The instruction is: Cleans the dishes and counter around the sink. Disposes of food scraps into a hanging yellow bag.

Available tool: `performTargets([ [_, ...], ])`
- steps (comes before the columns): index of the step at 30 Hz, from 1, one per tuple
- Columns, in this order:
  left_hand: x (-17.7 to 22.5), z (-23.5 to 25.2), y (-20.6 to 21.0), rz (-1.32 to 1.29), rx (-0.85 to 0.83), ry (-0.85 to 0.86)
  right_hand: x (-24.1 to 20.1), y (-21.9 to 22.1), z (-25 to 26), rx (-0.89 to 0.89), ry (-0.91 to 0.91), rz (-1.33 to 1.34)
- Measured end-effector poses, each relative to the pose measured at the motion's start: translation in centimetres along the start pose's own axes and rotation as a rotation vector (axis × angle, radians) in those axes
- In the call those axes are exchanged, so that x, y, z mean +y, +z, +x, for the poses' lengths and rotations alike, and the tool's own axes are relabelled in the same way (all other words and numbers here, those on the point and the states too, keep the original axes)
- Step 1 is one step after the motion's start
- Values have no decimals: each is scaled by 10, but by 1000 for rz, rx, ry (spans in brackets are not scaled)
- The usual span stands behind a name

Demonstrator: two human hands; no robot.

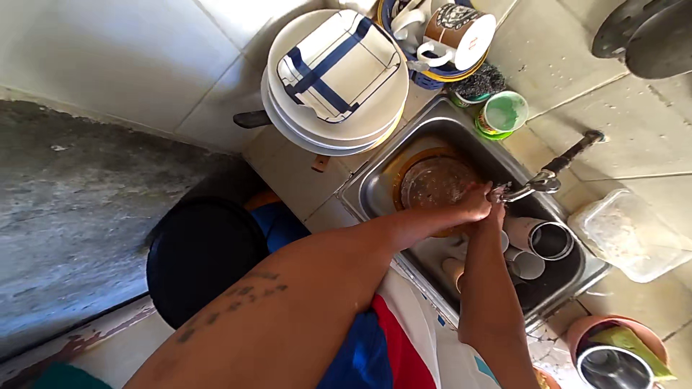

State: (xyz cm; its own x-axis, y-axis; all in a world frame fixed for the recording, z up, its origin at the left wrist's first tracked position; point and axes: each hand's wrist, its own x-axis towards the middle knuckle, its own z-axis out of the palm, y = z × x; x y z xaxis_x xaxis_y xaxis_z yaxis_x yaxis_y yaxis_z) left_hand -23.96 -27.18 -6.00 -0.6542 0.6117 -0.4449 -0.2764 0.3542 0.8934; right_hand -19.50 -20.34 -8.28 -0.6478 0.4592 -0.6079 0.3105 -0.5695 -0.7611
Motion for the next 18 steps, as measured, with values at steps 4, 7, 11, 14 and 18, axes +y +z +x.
performTargets([
  [4,-7,-19,-17,208,-20,23,0,16,1,120,-25,-8],
  [7,-30,-37,-40,326,-64,-28,18,28,-8,197,26,-108],
  [11,-17,-113,-101,636,-175,-73,29,28,-27,-18,-55,-906],
  [14,4,-202,-156,543,-114,-66,32,16,-38,-125,-131,-1269],
  [18,17,-318,-223,658,181,-53,37,6,-55,-189,-172,-1343],
])
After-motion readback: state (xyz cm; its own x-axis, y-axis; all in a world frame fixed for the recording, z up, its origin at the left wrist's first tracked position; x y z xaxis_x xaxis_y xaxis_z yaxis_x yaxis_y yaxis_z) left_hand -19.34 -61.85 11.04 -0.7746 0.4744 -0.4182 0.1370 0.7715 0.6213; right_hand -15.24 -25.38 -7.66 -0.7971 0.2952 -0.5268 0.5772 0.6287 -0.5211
